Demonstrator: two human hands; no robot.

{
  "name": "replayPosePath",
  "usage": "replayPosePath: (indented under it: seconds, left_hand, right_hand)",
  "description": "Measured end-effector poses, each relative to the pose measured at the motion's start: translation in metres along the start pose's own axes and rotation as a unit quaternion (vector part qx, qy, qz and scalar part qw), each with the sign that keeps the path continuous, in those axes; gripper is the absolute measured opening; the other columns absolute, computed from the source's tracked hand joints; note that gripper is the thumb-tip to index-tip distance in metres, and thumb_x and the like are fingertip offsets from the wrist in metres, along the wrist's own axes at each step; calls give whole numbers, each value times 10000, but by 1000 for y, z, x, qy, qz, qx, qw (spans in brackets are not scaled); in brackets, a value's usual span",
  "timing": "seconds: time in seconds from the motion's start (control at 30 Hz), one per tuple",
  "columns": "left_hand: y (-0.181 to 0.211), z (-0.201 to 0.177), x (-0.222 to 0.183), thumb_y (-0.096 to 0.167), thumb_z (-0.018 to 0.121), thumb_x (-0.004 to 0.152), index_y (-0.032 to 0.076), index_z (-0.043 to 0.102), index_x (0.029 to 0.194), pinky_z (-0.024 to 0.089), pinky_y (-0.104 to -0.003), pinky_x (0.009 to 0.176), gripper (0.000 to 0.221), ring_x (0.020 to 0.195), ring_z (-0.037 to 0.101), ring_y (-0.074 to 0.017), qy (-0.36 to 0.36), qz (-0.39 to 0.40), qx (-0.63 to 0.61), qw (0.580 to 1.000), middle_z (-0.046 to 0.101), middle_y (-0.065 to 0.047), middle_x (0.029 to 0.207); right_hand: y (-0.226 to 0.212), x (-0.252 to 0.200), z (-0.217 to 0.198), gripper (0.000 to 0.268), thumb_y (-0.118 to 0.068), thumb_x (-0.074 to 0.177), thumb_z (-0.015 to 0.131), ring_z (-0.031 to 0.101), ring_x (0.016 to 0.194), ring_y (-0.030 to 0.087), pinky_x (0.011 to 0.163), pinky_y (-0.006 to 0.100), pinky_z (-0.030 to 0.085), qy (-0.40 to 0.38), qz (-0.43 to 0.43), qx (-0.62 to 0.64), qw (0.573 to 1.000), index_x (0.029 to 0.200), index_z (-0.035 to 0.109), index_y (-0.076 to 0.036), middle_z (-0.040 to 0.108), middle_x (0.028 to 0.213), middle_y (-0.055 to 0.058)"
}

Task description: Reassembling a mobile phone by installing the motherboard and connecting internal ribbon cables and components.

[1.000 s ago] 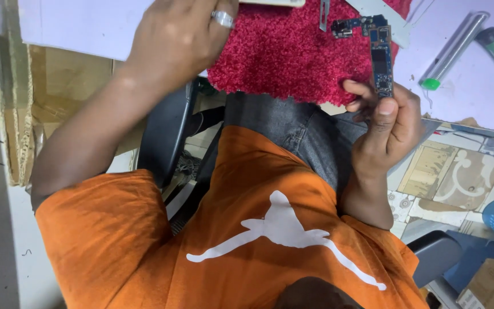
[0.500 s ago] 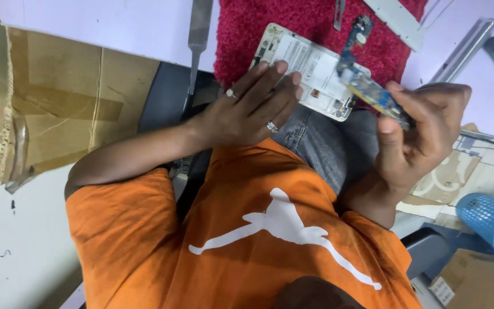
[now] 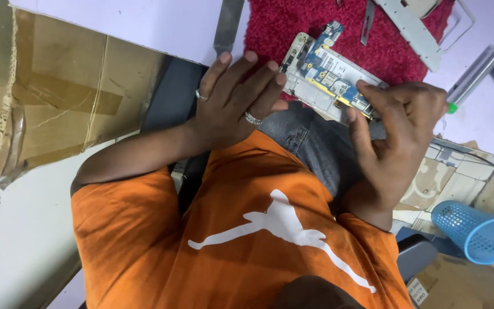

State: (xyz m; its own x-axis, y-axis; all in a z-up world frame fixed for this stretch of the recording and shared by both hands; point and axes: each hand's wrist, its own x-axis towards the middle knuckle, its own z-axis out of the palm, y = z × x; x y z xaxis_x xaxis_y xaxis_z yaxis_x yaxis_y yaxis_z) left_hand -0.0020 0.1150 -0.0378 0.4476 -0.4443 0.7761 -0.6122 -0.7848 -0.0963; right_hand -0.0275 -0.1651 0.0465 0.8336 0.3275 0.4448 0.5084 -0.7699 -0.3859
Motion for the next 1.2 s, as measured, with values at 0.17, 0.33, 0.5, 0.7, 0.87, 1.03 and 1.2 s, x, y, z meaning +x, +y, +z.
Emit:
replayPosePath:
  seconds: [0.17,0.33,0.5,0.7,0.87,1.03,1.2]
  left_hand:
    - [-4,-7,11,499,683,1201,129,661,1376,387,-483,1221,410,1273,700,-302,-22,3,-9,1000,802,-45,1275]
    - [-5,-8,12,491,693,1239,116,626,1418,324,-499,1264,421,1342,651,-310,-32,23,10,999,782,-45,1316]
    - [-6,-9,14,444,710,1229,89,645,1423,354,-512,1247,409,1363,626,-339,-49,22,-33,998,751,-101,1384]
    - [-8,-16,17,535,650,1231,84,650,1398,419,-503,1199,482,1321,648,-332,-15,68,-40,997,752,-91,1355]
    - [-4,-10,11,362,645,1195,112,622,1422,493,-480,1143,339,1216,728,-288,32,65,-35,997,760,-49,1336]
    - [-1,-7,2,446,669,1215,113,569,1461,507,-488,1151,425,1190,779,-282,40,44,-8,998,690,-70,1408]
    - [2,-4,12,377,685,1197,131,705,1378,412,-473,1198,305,1265,701,-275,7,16,-21,1000,739,-39,1347]
  right_hand:
    - [-8,5,1,323,-193,1153,727,498,1107,364,996,497,361,-26,-14,25,999,1321,802,73,530,1082,158]
    - [-12,8,3,295,-168,1152,715,518,1137,387,1014,510,373,-35,-21,34,999,1296,795,77,528,1112,180]
    - [-21,6,1,305,-182,1148,680,560,1129,387,1026,503,370,-28,0,48,998,1291,794,63,540,1110,174]
    - [-7,-17,2,326,-241,1090,672,552,1064,357,1010,514,402,-3,-43,73,996,1211,809,29,565,1032,149]
    - [-9,-34,13,308,-249,1086,644,548,976,322,982,502,391,21,-29,79,996,1161,783,16,568,975,127]
    - [5,-34,17,267,-220,1074,692,507,1011,331,1047,528,359,117,-18,35,992,1173,758,19,519,997,129]
    - [-17,-7,9,329,-231,1169,634,433,1103,353,1021,537,355,84,70,-3,994,1270,736,64,432,1081,148]
